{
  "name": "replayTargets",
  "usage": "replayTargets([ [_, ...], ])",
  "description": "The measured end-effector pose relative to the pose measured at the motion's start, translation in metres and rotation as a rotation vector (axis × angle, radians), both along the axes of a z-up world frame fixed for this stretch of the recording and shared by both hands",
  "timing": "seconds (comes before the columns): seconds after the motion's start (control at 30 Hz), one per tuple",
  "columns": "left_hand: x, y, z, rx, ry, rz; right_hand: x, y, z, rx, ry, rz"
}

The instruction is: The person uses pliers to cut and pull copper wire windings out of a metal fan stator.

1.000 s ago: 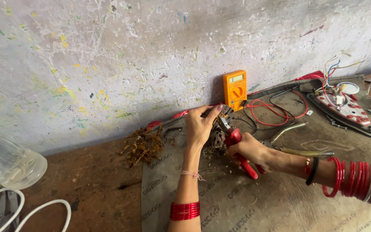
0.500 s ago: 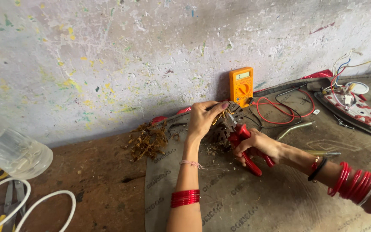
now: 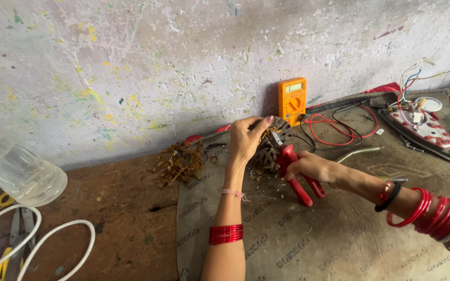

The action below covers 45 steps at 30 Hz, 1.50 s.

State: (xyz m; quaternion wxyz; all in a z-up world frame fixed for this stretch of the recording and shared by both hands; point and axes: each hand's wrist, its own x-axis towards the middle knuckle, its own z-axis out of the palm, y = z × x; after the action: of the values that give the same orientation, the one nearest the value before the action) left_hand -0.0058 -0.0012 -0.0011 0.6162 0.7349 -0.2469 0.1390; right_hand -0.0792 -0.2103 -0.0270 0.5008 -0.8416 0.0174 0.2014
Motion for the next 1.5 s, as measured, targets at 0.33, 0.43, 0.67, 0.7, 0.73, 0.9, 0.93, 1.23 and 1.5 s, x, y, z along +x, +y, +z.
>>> replayTargets([
  [0.33, 0.003, -0.002, -0.001, 0.045, -0.007, 0.012, -0.02, -0.005, 0.035, 0.287, 0.264, -0.047],
  [0.43, 0.004, -0.004, -0.002, 0.053, -0.005, 0.001, -0.021, 0.0, 0.034, 0.246, 0.244, -0.086],
  [0.67, 0.004, -0.003, -0.001, 0.079, 0.034, 0.002, -0.024, 0.008, 0.036, 0.24, 0.213, -0.146],
  [0.7, 0.003, -0.005, -0.001, 0.077, 0.005, -0.006, -0.023, 0.008, 0.035, 0.252, 0.214, -0.144],
  [0.73, 0.003, -0.005, 0.0, 0.074, -0.023, -0.013, -0.023, 0.008, 0.034, 0.252, 0.213, -0.143],
  [0.9, 0.001, -0.007, 0.001, 0.073, -0.006, 0.003, -0.024, 0.006, 0.027, 0.206, 0.195, -0.098],
  [0.93, 0.001, -0.006, 0.002, 0.082, -0.02, 0.016, -0.024, 0.005, 0.028, 0.204, 0.195, -0.098],
  [1.23, -0.008, -0.006, 0.007, 0.033, -0.033, 0.005, -0.023, 0.007, 0.022, 0.112, 0.136, -0.096],
  [1.5, -0.006, -0.006, 0.005, 0.022, -0.028, -0.003, -0.021, 0.005, 0.017, 0.144, 0.142, -0.075],
])
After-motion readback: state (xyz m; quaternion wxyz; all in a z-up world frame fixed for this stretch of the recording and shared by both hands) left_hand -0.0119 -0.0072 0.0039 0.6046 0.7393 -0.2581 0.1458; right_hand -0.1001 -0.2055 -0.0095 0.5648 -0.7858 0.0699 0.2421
